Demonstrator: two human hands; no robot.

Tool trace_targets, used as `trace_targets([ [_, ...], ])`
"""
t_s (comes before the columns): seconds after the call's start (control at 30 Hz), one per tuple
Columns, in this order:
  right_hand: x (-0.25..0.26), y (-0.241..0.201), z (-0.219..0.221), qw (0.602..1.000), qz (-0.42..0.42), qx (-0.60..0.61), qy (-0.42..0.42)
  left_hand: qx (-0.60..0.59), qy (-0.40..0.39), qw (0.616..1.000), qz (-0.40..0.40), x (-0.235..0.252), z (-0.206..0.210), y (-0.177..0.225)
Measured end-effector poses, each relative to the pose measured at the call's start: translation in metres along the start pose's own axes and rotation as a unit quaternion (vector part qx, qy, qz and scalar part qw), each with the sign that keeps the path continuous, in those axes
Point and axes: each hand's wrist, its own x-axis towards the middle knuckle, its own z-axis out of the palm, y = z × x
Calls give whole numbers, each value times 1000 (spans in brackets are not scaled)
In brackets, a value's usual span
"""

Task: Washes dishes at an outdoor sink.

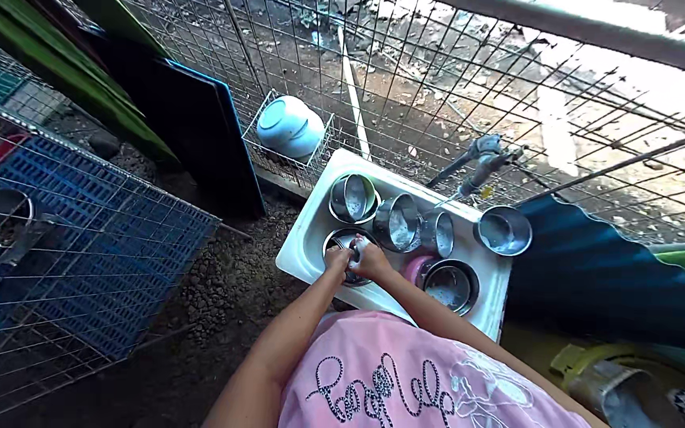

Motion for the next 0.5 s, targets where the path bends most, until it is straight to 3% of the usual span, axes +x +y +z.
trace_targets([
  [0.17, -3, -1, 4, 1000, -5, -13, 9, -11, 20, 1000, -18, -1, 0, -3],
  [0.3, 8, 27, -24, 999, 37, 0, 11, -22, 19, 999, -36, -11, -9, -2],
  [0.4, 11, 52, -29, 998, 38, 57, -7, 17, -5, 1000, 6, -21, -25, 5],
  [0.5, 13, 45, -18, 994, 40, 100, 21, 50, -5, 997, 63, -17, -37, 16],
])
